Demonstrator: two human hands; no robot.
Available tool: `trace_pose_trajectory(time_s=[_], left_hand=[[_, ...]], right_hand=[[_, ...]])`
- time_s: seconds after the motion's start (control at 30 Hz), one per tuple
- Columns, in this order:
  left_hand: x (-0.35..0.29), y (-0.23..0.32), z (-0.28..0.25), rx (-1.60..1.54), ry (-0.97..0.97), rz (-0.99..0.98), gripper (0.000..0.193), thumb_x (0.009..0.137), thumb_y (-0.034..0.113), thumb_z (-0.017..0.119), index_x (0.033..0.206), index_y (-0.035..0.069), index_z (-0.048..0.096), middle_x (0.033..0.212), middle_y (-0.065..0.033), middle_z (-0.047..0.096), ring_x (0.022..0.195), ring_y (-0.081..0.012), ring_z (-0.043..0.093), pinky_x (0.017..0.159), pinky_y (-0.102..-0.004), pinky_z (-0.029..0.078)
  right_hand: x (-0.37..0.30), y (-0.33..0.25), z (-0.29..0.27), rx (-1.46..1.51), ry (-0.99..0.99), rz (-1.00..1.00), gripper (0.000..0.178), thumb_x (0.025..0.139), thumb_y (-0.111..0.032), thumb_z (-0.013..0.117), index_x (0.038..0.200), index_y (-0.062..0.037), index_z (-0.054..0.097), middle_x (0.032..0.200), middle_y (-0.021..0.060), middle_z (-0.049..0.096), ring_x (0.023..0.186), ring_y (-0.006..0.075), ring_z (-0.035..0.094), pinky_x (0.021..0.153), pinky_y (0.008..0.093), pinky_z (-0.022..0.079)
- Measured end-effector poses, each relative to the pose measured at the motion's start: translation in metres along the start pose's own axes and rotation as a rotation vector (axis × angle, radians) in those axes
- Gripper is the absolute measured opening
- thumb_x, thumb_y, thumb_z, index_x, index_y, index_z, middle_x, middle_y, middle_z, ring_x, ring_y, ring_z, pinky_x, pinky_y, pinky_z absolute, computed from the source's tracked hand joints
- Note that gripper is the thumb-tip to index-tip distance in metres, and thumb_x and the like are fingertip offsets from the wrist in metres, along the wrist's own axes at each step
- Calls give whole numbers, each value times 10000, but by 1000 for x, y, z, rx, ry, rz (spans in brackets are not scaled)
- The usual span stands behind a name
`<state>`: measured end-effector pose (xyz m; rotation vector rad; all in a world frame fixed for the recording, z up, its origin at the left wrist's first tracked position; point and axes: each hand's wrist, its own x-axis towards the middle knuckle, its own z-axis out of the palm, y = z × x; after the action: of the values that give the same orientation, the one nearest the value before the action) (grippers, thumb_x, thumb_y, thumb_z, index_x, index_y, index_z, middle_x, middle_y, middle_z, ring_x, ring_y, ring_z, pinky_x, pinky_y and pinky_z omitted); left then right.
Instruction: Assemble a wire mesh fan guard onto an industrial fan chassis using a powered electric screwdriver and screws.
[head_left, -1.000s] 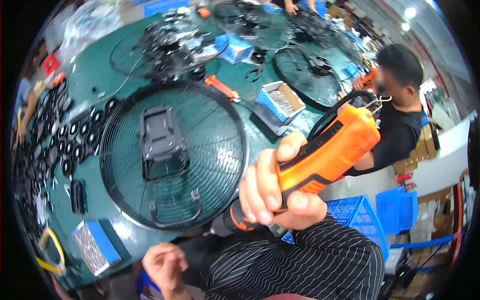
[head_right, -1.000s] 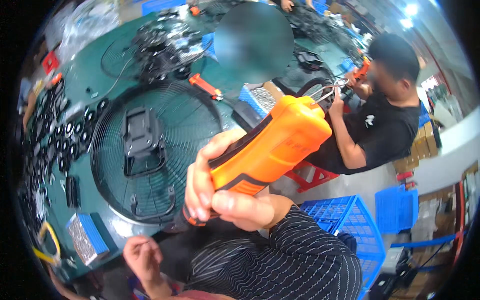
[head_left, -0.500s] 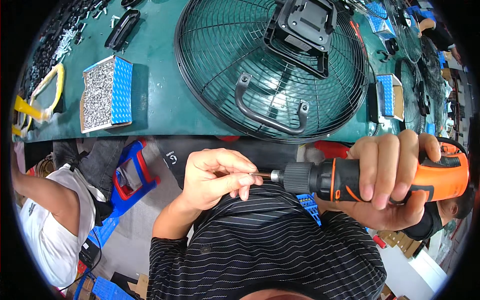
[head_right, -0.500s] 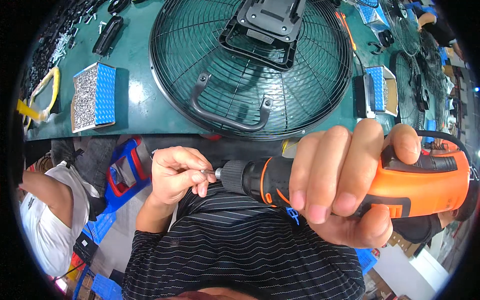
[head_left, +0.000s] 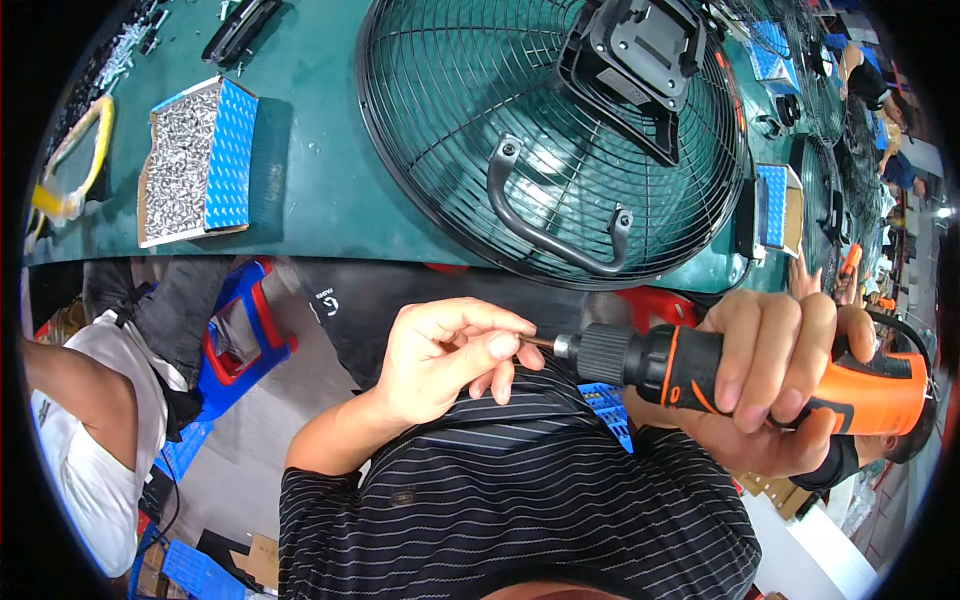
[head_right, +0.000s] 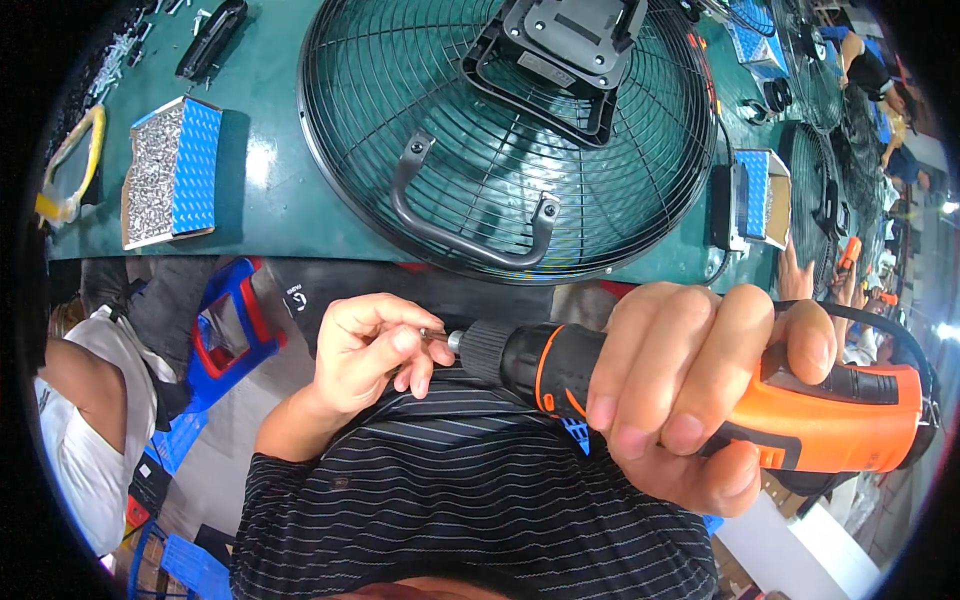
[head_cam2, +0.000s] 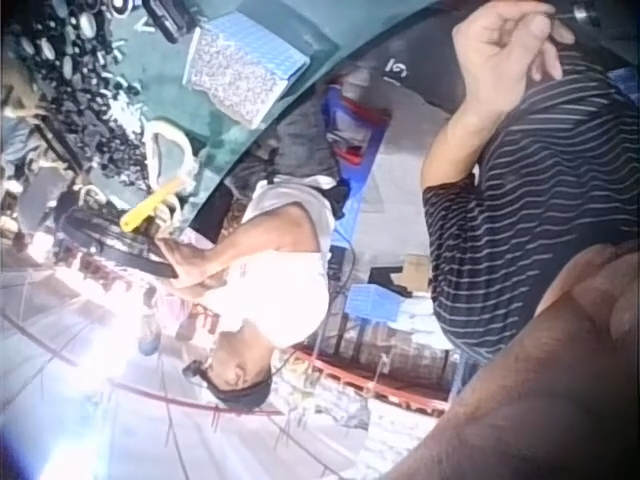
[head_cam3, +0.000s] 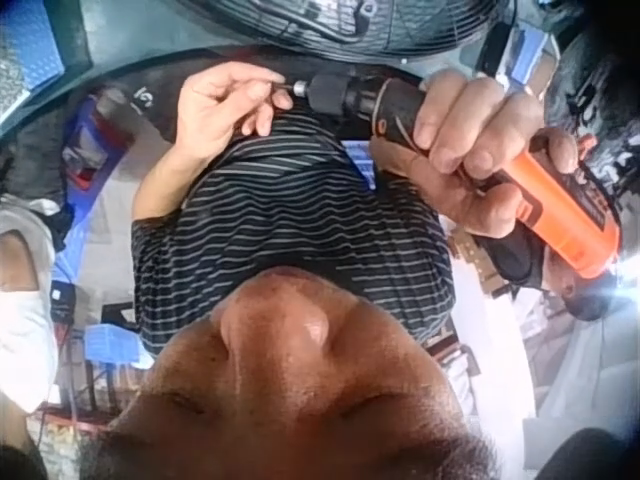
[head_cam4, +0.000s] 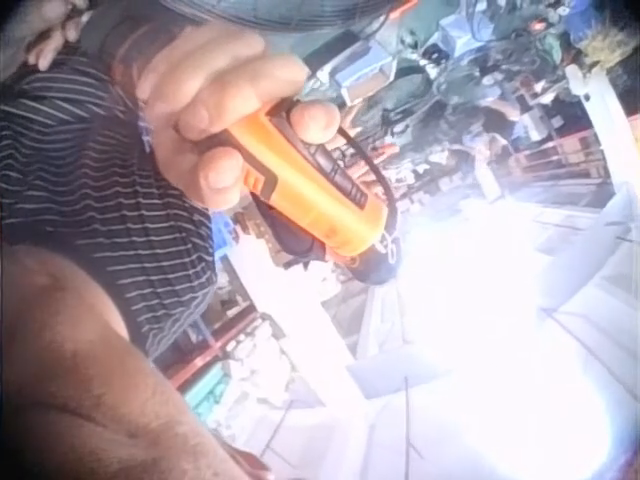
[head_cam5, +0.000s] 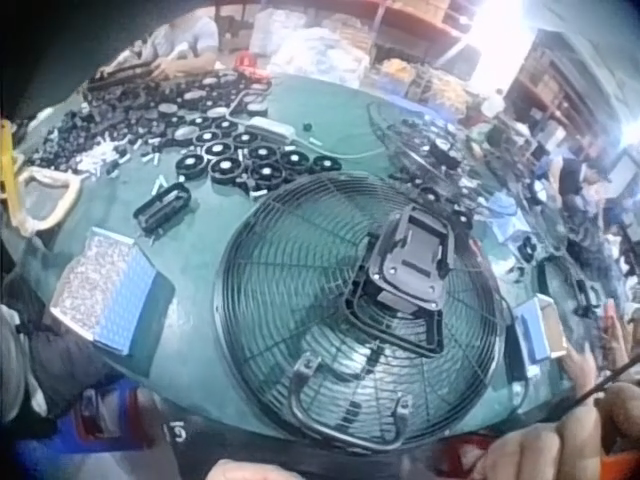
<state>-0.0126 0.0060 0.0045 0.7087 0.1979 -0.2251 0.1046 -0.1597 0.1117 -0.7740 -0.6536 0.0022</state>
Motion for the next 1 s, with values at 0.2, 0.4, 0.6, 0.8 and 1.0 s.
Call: trace_pose_trajectory(time_s=[0.2, 0.4, 0.6, 0.8, 1.0], left_hand=[[14, 0, -9, 378, -82, 320, 168, 890, -85, 606, 1037, -66, 683, 932, -213, 706, 677, -181, 692, 523, -232, 512], [32, 15, -19, 1295, 288, 849, 331, 605, 142, 895, 712, 59, 593, 642, -37, 524, 489, -182, 482, 435, -300, 339], [37, 15, -24, 1418, 303, 817, 396, 600, 175, 889, 637, 90, 504, 601, -26, 424, 455, -186, 393, 420, -311, 286], [38, 16, -27, 1379, 279, 712, 384, 625, 182, 870, 625, 88, 497, 594, -30, 399, 440, -192, 383, 409, -315, 291], [40, 15, -32, 1335, 263, 728, 388, 622, 180, 853, 620, 90, 476, 590, -30, 375, 439, -190, 386, 400, -318, 293]], right_hand=[[6, 5, -3, -19, 38, 24, 475, 816, -117, 681, 1174, 42, 413, 779, 61, 544, 574, 126, 585, 528, 238, 538], [11, 25, -9, -149, -277, 38, 481, 771, -92, 742, 1171, -4, 491, 752, 51, 606, 568, 144, 617, 510, 240, 576], [9, 34, -6, -240, -378, 46, 528, 762, -103, 792, 1187, -31, 487, 759, 74, 626, 594, 168, 654, 523, 268, 596], [18, 39, 1, -326, -478, 146, 578, 769, -110, 806, 1236, -33, 474, 747, 86, 641, 558, 184, 657, 518, 285, 595], [22, 39, 12, -388, -516, 220, 551, 764, -83, 794, 1222, -50, 489, 725, 68, 638, 559, 166, 655, 514, 273, 580]])
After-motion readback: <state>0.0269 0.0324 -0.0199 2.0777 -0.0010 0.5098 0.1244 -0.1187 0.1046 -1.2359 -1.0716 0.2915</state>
